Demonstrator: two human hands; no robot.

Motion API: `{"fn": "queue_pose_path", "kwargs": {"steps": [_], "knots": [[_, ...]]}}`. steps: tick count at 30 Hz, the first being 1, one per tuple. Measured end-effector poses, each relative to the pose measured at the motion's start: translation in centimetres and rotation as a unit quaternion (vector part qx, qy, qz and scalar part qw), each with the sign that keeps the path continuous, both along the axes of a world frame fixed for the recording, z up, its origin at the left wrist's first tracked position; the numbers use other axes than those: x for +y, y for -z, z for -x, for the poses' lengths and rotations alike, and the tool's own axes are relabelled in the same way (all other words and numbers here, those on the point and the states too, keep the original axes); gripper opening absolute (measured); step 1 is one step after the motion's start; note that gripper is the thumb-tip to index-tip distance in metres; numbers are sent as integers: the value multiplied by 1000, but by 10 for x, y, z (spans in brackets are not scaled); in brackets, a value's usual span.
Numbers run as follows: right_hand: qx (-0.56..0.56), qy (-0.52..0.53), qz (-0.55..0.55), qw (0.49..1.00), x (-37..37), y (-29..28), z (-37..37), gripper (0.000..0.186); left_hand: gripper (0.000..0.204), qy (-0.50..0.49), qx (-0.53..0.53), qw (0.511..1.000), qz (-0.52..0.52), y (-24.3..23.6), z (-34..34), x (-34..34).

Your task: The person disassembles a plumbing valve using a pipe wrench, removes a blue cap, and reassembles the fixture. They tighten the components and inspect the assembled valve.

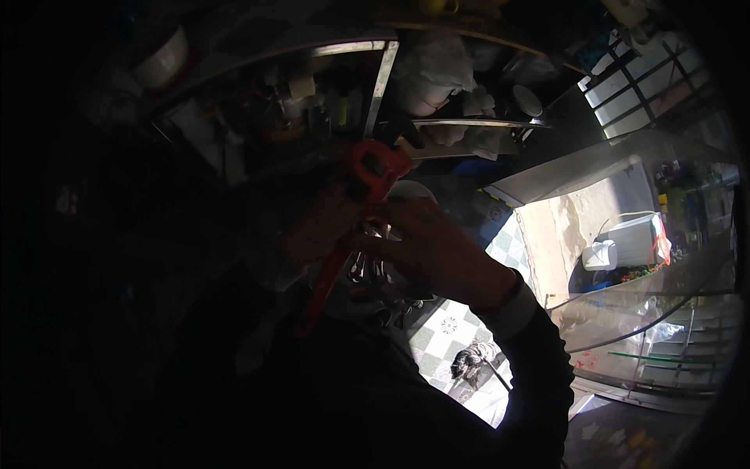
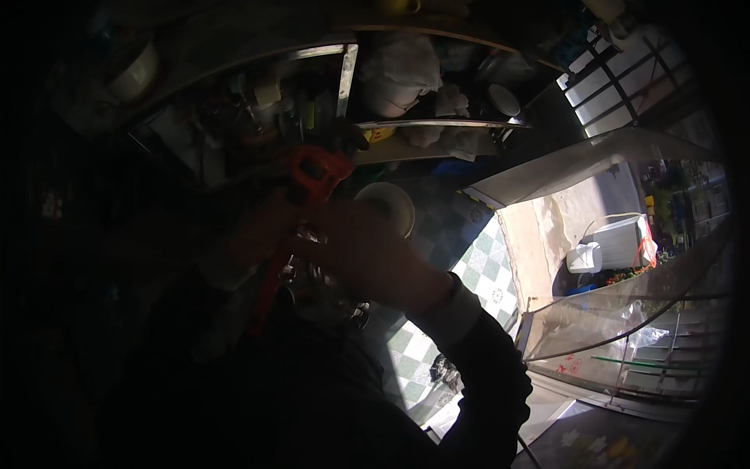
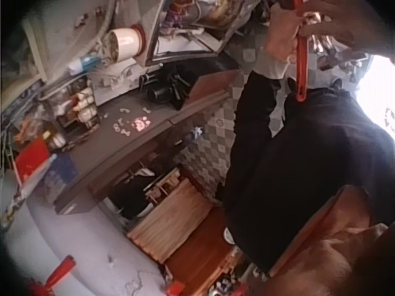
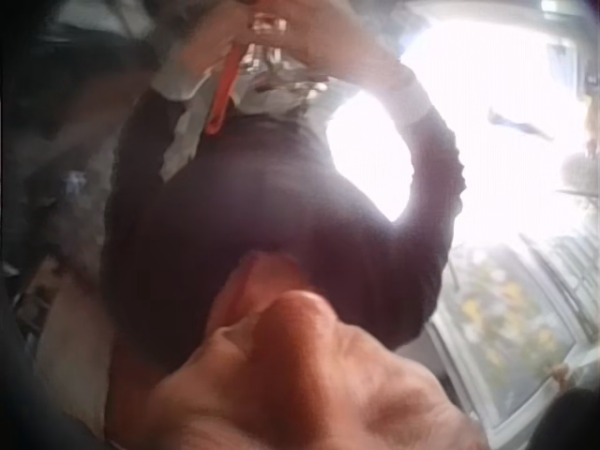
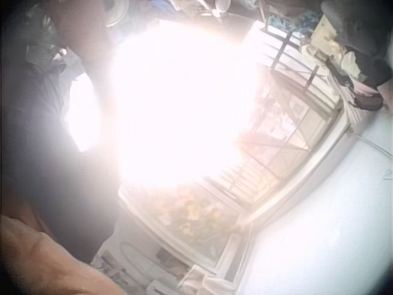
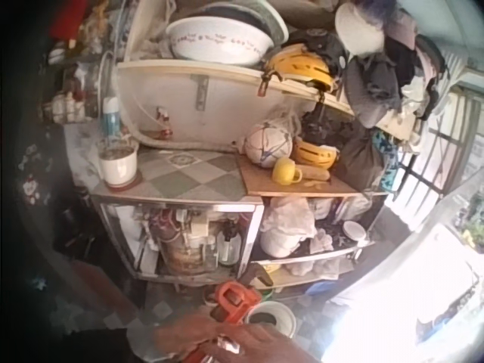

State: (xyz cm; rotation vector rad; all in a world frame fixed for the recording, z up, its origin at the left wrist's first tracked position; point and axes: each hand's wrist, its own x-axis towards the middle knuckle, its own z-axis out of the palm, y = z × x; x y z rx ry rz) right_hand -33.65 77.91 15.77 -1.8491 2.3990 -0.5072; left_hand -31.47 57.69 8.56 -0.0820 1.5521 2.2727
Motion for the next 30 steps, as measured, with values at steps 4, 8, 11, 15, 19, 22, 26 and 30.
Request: {"fn": "queue_pose_path", "kwargs": {"steps": [4,8,11,15,19,22,26,30], "knots": [[-56,-17,24,998,-8,-16,-1,42,25,8,-33,994,-101,-3,-4,-1],[56,-99,-18,993,-8,-34,4,38,22,26,-100,987,-123,-14,-6,4],[-344,106,-97,928,-1,-38,-3,32,21,65,-78,991,-83,-23,-9,-1],[-28,-2,-32,999,24,-14,-11,24,20,62,-47,995,68,-20,-7,-21],[-205,138,105,963,63,14,0,24,18,33,78,940,331,-21,-15,-59],[-231,189,172,939,80,25,6,26,33,63,324,816,475,-25,-30,-67],[-151,206,150,955,79,33,3,24,61,166,469,647,578,-34,-44,-65],[-222,272,121,929,76,39,-2,25,73,172,453,622,615,-30,-45,-49]]}}
